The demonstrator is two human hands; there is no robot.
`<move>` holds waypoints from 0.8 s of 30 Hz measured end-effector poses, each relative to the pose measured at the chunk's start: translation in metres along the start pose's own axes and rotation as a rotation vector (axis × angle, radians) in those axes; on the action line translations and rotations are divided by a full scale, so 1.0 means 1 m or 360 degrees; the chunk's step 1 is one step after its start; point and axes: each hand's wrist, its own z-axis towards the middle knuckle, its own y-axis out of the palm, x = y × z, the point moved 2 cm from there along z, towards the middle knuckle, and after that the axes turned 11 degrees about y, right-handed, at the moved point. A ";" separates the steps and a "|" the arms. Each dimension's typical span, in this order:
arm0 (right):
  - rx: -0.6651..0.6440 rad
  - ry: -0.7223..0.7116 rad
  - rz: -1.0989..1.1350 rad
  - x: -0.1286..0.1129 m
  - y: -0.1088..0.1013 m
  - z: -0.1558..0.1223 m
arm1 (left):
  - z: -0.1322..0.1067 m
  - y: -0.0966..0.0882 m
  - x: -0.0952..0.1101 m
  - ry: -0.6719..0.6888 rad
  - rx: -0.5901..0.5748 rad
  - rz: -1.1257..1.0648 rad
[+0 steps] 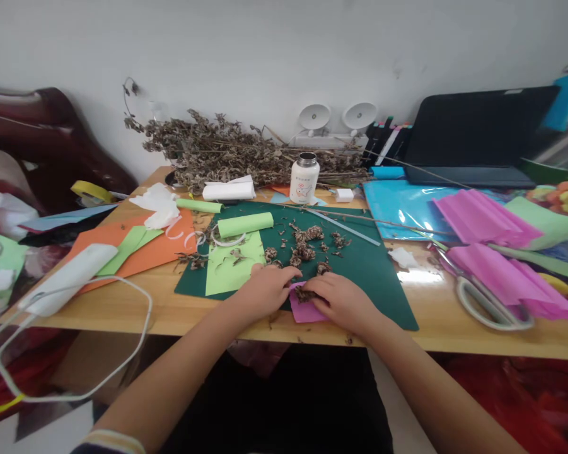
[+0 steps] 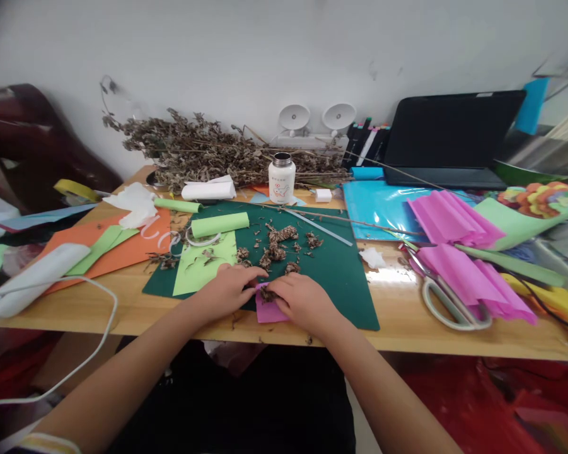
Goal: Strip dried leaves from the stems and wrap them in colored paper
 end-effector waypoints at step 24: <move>-0.0106 -0.0078 0.0012 0.004 0.000 0.007 | -0.006 0.014 0.010 -0.0076 0.0149 0.0231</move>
